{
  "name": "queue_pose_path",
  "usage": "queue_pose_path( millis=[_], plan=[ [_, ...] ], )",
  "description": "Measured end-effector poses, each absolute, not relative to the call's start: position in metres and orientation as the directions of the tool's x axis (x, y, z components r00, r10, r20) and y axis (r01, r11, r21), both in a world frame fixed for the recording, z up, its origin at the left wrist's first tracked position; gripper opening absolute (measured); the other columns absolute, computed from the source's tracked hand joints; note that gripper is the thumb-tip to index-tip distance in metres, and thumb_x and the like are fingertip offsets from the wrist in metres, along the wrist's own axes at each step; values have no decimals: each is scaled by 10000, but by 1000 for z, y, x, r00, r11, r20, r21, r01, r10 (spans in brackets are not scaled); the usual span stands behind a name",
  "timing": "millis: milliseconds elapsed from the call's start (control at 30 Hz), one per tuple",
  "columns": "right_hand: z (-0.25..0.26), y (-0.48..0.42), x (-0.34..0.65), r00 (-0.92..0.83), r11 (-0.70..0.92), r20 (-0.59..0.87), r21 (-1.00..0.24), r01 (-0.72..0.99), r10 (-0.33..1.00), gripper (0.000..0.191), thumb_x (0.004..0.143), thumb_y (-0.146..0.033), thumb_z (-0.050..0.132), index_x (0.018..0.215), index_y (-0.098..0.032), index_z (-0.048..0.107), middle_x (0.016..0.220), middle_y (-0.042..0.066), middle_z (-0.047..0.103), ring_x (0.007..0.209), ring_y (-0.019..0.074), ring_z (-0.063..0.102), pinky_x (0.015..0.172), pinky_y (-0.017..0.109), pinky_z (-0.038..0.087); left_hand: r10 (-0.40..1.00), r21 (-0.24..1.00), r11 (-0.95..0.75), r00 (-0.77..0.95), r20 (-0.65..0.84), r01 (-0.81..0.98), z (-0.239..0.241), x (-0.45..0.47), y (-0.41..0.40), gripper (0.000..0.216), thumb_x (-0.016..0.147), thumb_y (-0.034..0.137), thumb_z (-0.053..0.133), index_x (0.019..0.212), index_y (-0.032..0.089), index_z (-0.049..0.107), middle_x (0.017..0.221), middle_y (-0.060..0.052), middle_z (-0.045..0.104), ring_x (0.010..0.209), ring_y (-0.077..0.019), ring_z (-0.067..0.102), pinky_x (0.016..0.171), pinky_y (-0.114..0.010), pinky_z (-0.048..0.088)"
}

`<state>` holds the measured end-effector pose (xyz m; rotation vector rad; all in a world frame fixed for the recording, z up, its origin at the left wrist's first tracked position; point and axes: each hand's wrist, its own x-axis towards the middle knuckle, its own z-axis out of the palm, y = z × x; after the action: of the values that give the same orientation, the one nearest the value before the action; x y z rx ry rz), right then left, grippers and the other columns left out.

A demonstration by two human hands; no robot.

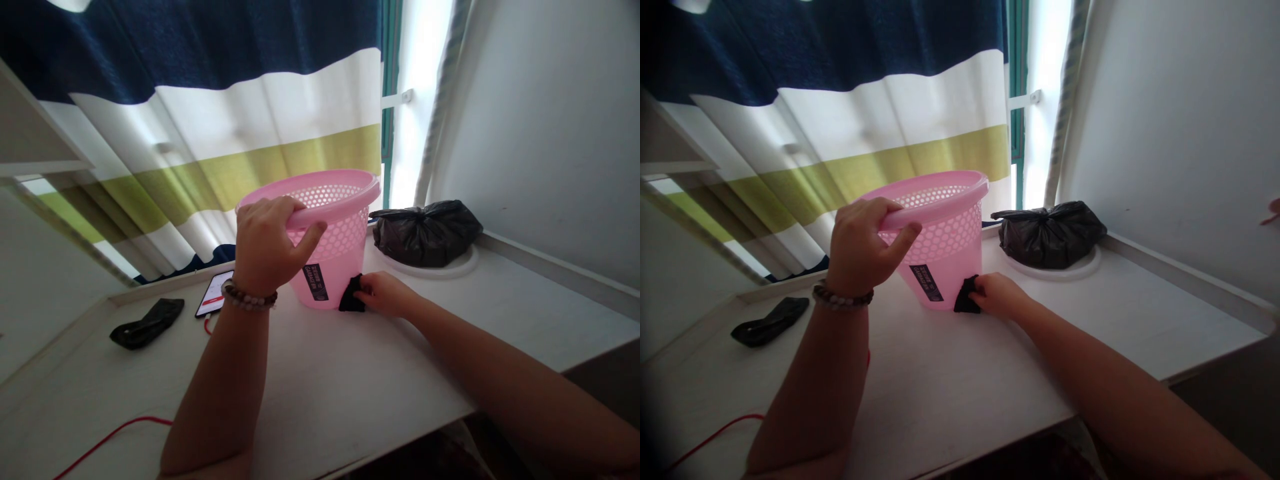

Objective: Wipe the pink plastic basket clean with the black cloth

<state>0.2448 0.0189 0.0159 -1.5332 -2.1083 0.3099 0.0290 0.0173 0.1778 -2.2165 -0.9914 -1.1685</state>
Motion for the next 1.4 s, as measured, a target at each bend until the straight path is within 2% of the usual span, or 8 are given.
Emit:
queue_pose_path(
  millis=[467,667,767,867,1000,1100,1233,1400],
  plan=[
    [16,18,244,-243,353,281,-465,812,929,184,799,-337,560,708,-192,630,672,44,636,600,158,528,568,265,345,378,-71,-639,392,839,766,178,28,18,290,785,501,527,838,217,554,784,-25,623,786,-214,553,811,-395,390],
    [29,10,241,-123,504,640,-456,734,758,169,840,-284,504,709,-188,553,727,41,584,655,156,507,612,272,366,390,-66,-642,400,830,764,178,28,17,311,790,508,513,833,203,558,780,-30,616,792,-213,547,819,-391,380],
    [33,9,242,-29,536,743,-453,712,668,169,839,-281,504,697,-190,508,726,37,555,672,157,499,628,274,370,397,-53,-653,400,826,756,178,28,16,317,790,512,512,827,201,556,777,-28,613,785,-207,544,817,-386,379],
    [33,11,245,-39,489,697,-460,741,716,156,837,-282,497,712,-192,522,699,26,555,646,152,490,610,271,359,392,-59,-650,400,828,758,178,28,16,316,785,514,521,830,203,556,783,-26,618,780,-207,544,810,-387,379],
    [25,18,248,-108,334,434,-487,807,894,147,823,-285,499,764,-190,595,704,27,607,624,151,514,567,260,338,386,-71,-637,398,832,767,178,29,16,311,771,511,542,836,207,557,785,-25,623,782,-211,548,805,-391,381],
    [17,22,249,-124,280,327,-490,826,937,148,776,-302,568,695,-189,619,640,29,617,569,148,513,526,254,319,388,-68,-640,399,831,766,178,29,16,315,760,513,555,835,207,557,773,-21,621,778,-210,551,804,-390,385],
    [11,24,249,-129,275,312,-486,829,941,118,735,-294,624,670,-196,638,607,34,618,552,150,510,516,255,312,390,-57,-650,396,831,758,178,29,16,311,757,509,557,823,206,559,767,-19,621,770,-206,552,802,-390,386],
    [19,22,250,-120,311,391,-472,825,912,167,790,-278,539,651,-190,569,666,36,599,594,148,500,545,263,321,385,-51,-651,388,837,757,178,29,16,298,767,495,546,833,205,561,785,-24,627,786,-211,552,809,-396,380]
  ],
)
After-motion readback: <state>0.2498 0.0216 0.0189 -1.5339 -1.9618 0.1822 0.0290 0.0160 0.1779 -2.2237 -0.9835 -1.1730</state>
